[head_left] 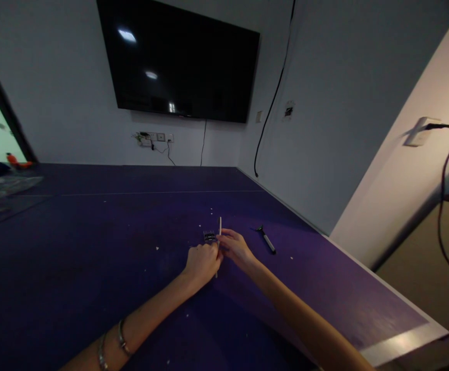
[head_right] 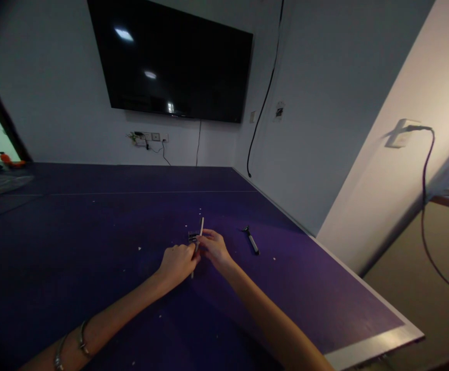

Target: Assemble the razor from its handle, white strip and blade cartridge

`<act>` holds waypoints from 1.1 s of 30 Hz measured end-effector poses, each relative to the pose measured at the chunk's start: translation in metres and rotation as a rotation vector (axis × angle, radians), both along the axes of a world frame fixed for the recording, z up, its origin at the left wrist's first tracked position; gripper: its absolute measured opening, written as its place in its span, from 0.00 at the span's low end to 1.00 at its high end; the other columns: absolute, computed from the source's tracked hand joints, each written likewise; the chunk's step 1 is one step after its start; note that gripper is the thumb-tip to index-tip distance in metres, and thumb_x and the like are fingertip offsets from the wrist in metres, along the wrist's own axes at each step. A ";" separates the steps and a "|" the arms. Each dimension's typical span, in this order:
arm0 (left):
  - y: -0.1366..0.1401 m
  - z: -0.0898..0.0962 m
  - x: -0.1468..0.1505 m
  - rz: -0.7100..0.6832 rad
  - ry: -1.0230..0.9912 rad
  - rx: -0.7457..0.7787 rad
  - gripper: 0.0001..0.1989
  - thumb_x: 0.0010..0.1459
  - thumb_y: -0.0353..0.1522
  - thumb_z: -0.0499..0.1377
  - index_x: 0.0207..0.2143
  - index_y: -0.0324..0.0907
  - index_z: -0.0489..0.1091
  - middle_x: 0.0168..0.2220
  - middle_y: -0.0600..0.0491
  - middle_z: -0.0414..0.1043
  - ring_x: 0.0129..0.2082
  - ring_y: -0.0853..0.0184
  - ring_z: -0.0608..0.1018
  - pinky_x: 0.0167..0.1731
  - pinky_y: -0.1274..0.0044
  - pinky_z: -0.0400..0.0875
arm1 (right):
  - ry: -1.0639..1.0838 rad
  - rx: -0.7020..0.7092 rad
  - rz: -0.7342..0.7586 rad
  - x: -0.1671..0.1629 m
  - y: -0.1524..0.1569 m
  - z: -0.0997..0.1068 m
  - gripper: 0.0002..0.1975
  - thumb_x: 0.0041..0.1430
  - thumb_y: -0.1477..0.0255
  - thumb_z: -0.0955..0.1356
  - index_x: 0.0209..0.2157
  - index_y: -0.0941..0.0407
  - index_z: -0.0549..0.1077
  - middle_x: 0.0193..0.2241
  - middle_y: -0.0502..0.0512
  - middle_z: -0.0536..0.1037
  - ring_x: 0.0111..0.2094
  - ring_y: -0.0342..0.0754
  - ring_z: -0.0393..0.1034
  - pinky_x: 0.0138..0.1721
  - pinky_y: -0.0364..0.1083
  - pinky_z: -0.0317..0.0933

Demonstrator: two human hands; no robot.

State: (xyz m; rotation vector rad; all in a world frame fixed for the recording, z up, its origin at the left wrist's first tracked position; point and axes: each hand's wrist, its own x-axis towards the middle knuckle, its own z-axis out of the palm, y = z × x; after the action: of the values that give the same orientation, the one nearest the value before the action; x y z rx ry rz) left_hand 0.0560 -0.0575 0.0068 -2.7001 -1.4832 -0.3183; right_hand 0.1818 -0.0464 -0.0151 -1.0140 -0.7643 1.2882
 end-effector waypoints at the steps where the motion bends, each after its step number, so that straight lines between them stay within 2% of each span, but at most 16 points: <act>1: -0.001 -0.001 0.001 -0.004 -0.006 -0.004 0.16 0.59 0.36 0.45 0.39 0.39 0.69 0.32 0.43 0.74 0.34 0.54 0.77 0.32 0.67 0.68 | -0.015 0.010 -0.010 0.000 0.000 0.000 0.17 0.36 0.72 0.74 0.32 0.57 0.70 0.25 0.49 0.74 0.25 0.42 0.68 0.24 0.41 0.62; 5: -0.001 -0.003 0.004 -0.063 -0.070 -0.006 0.18 0.60 0.40 0.44 0.37 0.40 0.68 0.34 0.45 0.74 0.36 0.57 0.76 0.33 0.68 0.67 | -0.084 0.026 -0.054 0.012 0.000 0.002 0.16 0.35 0.71 0.73 0.32 0.57 0.72 0.24 0.49 0.73 0.24 0.42 0.67 0.21 0.40 0.60; 8: 0.007 -0.002 0.001 -0.123 -0.138 0.029 0.16 0.60 0.40 0.45 0.35 0.40 0.67 0.38 0.46 0.71 0.41 0.59 0.73 0.36 0.71 0.67 | -0.219 0.057 -0.098 0.039 0.002 0.005 0.16 0.37 0.69 0.73 0.32 0.58 0.74 0.25 0.51 0.75 0.25 0.43 0.68 0.25 0.42 0.62; 11: 0.025 -0.005 -0.005 -0.150 -0.161 0.048 0.13 0.59 0.37 0.46 0.33 0.40 0.66 0.37 0.47 0.70 0.41 0.61 0.71 0.40 0.72 0.65 | -0.508 0.081 -0.207 0.082 0.008 0.007 0.17 0.40 0.66 0.70 0.34 0.61 0.76 0.26 0.55 0.77 0.26 0.44 0.69 0.27 0.42 0.62; 14: 0.047 -0.012 -0.012 -0.136 -0.176 0.062 0.11 0.58 0.35 0.48 0.35 0.39 0.66 0.38 0.47 0.69 0.41 0.62 0.71 0.42 0.72 0.64 | -0.987 0.047 -0.347 0.131 0.011 0.007 0.19 0.48 0.64 0.65 0.38 0.62 0.76 0.28 0.56 0.78 0.27 0.46 0.71 0.27 0.41 0.62; 17: 0.067 -0.020 -0.019 -0.148 -0.193 0.068 0.12 0.56 0.35 0.50 0.40 0.38 0.65 0.42 0.46 0.68 0.43 0.62 0.70 0.45 0.71 0.62 | -1.139 -0.013 -0.406 0.173 0.009 0.003 0.18 0.47 0.67 0.65 0.35 0.64 0.77 0.27 0.57 0.78 0.29 0.49 0.72 0.27 0.41 0.60; 20: 0.083 -0.029 -0.023 -0.167 -0.201 0.029 0.17 0.55 0.35 0.51 0.46 0.37 0.63 0.48 0.44 0.65 0.48 0.61 0.67 0.49 0.71 0.60 | -1.252 -0.079 -0.431 0.199 0.003 -0.006 0.14 0.44 0.70 0.65 0.30 0.63 0.79 0.24 0.56 0.78 0.30 0.52 0.72 0.27 0.41 0.58; 24: 0.099 -0.039 -0.025 -0.211 -0.215 -0.033 0.23 0.53 0.36 0.52 0.51 0.36 0.59 0.53 0.43 0.61 0.54 0.61 0.64 0.53 0.70 0.57 | -1.369 -0.161 -0.402 0.214 0.000 -0.023 0.10 0.44 0.72 0.65 0.25 0.61 0.79 0.20 0.53 0.76 0.28 0.51 0.72 0.25 0.40 0.57; 27: 0.107 -0.044 -0.024 -0.234 -0.212 -0.073 0.25 0.52 0.36 0.53 0.52 0.37 0.59 0.55 0.44 0.61 0.55 0.61 0.63 0.54 0.71 0.55 | -1.433 -0.205 -0.382 0.217 0.001 -0.032 0.10 0.44 0.73 0.65 0.24 0.60 0.78 0.20 0.53 0.76 0.28 0.50 0.72 0.25 0.39 0.56; 33: 0.113 -0.052 -0.020 -0.251 -0.219 -0.098 0.25 0.52 0.35 0.53 0.52 0.36 0.59 0.54 0.44 0.62 0.56 0.61 0.62 0.55 0.71 0.54 | -1.524 -0.245 -0.348 0.214 0.006 -0.035 0.10 0.45 0.74 0.65 0.25 0.60 0.78 0.23 0.56 0.77 0.28 0.49 0.72 0.25 0.39 0.56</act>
State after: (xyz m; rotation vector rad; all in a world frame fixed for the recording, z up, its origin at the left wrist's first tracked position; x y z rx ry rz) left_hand 0.0356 0.0555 -0.0455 -3.0194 -1.2314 -0.5835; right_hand 0.3955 -0.0401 -0.0501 -2.2191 -1.4361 0.0860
